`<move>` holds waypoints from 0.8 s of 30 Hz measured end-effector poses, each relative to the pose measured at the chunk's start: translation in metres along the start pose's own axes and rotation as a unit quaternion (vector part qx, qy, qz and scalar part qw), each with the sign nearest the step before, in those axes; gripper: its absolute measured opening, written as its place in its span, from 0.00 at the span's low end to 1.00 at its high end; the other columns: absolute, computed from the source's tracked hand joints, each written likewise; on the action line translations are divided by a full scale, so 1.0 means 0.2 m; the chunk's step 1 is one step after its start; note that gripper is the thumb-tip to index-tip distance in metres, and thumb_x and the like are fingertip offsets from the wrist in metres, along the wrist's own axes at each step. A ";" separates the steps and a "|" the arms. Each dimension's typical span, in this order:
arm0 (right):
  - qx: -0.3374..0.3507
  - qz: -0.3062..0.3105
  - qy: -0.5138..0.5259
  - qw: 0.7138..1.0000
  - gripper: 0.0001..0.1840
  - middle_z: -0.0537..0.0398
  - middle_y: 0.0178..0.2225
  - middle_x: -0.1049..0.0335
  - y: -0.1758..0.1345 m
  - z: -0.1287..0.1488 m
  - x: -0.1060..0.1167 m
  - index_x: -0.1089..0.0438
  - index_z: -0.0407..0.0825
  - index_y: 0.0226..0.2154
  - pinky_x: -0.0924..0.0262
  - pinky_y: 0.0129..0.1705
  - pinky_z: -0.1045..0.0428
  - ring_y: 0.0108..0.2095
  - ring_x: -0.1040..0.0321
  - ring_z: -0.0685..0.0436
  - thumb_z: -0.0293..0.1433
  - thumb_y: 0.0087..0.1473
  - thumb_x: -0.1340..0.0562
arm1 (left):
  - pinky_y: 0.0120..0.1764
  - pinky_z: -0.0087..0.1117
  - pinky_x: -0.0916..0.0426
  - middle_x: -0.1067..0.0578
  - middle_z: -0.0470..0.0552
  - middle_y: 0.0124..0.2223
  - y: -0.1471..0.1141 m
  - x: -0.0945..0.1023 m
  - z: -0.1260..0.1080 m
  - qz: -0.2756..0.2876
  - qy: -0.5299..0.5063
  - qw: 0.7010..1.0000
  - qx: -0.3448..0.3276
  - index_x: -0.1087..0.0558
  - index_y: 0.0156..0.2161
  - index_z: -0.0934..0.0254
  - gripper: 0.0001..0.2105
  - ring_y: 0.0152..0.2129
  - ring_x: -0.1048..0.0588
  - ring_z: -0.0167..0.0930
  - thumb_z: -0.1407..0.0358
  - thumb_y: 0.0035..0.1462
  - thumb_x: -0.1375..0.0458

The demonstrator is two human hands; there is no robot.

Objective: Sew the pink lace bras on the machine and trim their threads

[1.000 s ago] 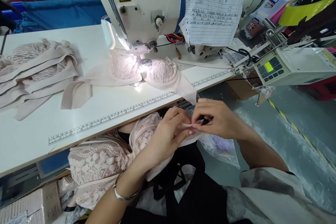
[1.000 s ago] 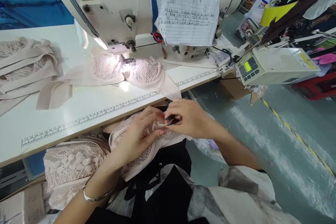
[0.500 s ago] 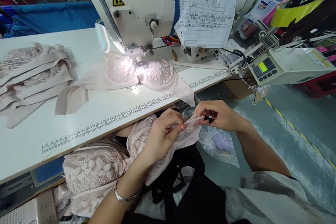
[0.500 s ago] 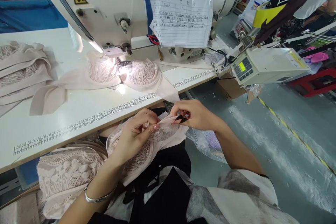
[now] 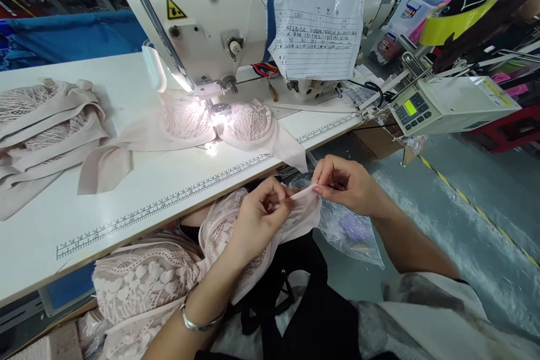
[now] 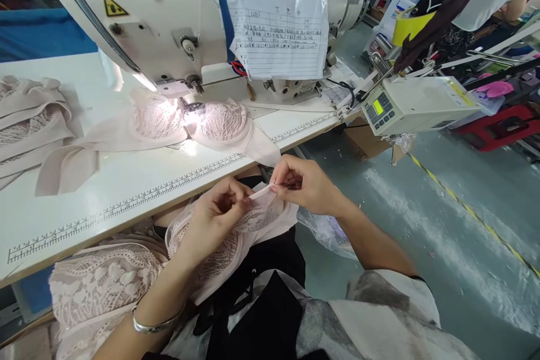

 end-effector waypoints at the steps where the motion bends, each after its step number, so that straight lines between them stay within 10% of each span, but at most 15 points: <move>1: -0.002 0.000 -0.005 1.000 0.14 0.57 0.31 0.29 0.00 0.01 -0.01 0.36 0.50 0.30 0.44 0.26 0.55 0.25 0.38 0.52 0.37 0.56 0.31 | 0.32 0.25 0.32 0.21 0.48 0.37 0.00 -0.01 -0.01 -0.006 0.021 1.000 -0.003 0.32 0.34 0.62 0.06 0.30 0.24 0.27 0.67 0.57 0.38; 6: -0.005 0.013 -0.053 0.998 0.13 0.63 0.24 0.36 -0.01 0.05 -0.07 0.35 0.51 0.34 0.46 0.24 0.56 0.22 0.40 0.53 0.38 0.57 0.31 | 0.36 0.29 0.30 0.17 0.49 0.35 0.01 -0.03 -0.04 -0.039 0.115 0.993 0.000 0.22 0.37 0.61 0.06 0.32 0.20 0.33 0.63 0.55 0.34; 12: 0.020 -0.060 -0.092 0.994 0.21 0.59 0.23 0.34 -0.01 0.04 0.02 0.31 0.49 0.30 0.48 0.24 0.54 0.20 0.41 0.53 0.46 0.67 0.44 | 0.26 0.26 0.35 0.19 0.50 0.27 0.01 0.02 0.05 -0.065 -0.004 0.994 0.092 0.20 0.30 0.66 0.09 0.22 0.26 0.28 0.61 0.54 0.34; 17: 0.009 0.040 -0.122 0.992 0.31 0.59 0.24 0.36 0.01 -0.01 -0.07 0.32 0.48 0.33 0.49 0.27 0.53 0.23 0.43 0.51 0.56 0.66 0.53 | 0.23 0.24 0.41 0.22 0.49 0.23 0.02 0.00 0.07 -0.041 -0.082 0.989 0.112 0.19 0.30 0.67 0.12 0.18 0.32 0.25 0.58 0.52 0.32; 24: -0.019 0.091 -0.095 0.991 0.14 0.58 0.28 0.28 0.02 -0.05 -0.15 0.33 0.49 0.42 0.45 0.29 0.55 0.26 0.34 0.50 0.43 0.65 0.40 | 0.24 0.23 0.44 0.25 0.48 0.23 0.02 0.00 0.12 -0.032 -0.076 0.988 0.129 0.22 0.29 0.69 0.12 0.19 0.36 0.23 0.59 0.49 0.31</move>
Point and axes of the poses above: each hand's wrist, its own y-axis towards the middle knuckle, its own x-axis out of the back of the hand, z = x × y, the point moved 10 cm from there along y, towards the middle knuckle
